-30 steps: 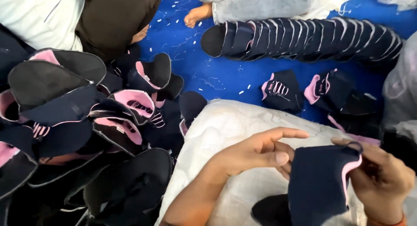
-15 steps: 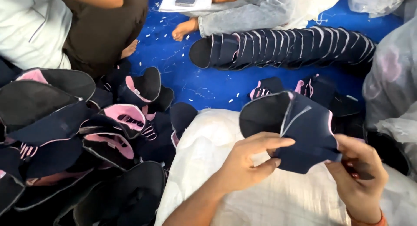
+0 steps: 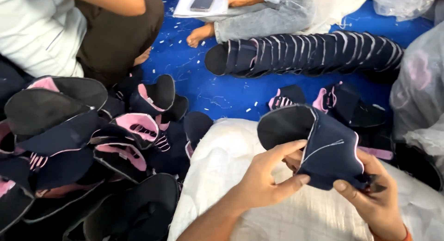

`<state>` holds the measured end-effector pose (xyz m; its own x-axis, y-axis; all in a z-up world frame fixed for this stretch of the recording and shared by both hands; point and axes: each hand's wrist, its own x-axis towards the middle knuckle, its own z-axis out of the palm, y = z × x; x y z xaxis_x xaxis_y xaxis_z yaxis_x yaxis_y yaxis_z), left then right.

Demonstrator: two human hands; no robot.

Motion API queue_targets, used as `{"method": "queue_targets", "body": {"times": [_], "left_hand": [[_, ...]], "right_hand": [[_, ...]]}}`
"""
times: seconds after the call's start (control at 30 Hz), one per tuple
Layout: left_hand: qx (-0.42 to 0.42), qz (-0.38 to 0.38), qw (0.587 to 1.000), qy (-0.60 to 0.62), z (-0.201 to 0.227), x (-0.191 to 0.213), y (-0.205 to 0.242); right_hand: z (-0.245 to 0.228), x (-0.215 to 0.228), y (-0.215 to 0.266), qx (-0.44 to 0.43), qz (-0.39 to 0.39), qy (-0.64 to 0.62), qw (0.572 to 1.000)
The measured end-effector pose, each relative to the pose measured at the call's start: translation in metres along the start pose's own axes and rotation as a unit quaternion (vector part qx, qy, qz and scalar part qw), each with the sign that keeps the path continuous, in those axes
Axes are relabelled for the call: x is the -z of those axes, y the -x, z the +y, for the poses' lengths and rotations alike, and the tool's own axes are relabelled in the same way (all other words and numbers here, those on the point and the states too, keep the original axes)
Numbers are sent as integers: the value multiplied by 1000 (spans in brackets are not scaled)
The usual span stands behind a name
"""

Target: Trimming excess material and loose threads from fabric shoe upper components using snips.

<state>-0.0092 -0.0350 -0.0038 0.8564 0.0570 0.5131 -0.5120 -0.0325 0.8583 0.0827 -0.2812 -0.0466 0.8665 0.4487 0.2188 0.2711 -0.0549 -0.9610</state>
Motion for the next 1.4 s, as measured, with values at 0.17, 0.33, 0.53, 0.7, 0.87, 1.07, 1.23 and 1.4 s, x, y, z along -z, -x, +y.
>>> {"method": "queue_targets", "body": {"times": [0.17, 0.33, 0.53, 0.7, 0.87, 1.07, 1.23, 1.4], "left_hand": [[-20, 119, 991, -59, -25, -5, 6], [134, 147, 979, -47, -36, -2, 1], [158, 132, 976, 64, -44, -1, -1], [110, 177, 971, 121, -49, 8, 1], [126, 196, 966, 107, -32, 12, -7], [-68, 276, 911, -299, -1, 24, -23], [43, 125, 990, 44, -29, 35, -3], [78, 14, 975, 208, -18, 40, 0]], "right_hand": [[51, 4, 8, -6, -35, 54, 998], [25, -17, -4, -73, -14, 72, 995], [19, -17, -6, 18, 42, 40, 998], [7, -12, -7, -36, 96, -78, 992], [6, -7, -6, -46, 80, -151, 984], [13, 25, -4, -30, 58, -349, 935], [-12, 36, -9, -48, 37, -452, 890], [-24, 30, -19, -147, 32, -305, 941]]}}
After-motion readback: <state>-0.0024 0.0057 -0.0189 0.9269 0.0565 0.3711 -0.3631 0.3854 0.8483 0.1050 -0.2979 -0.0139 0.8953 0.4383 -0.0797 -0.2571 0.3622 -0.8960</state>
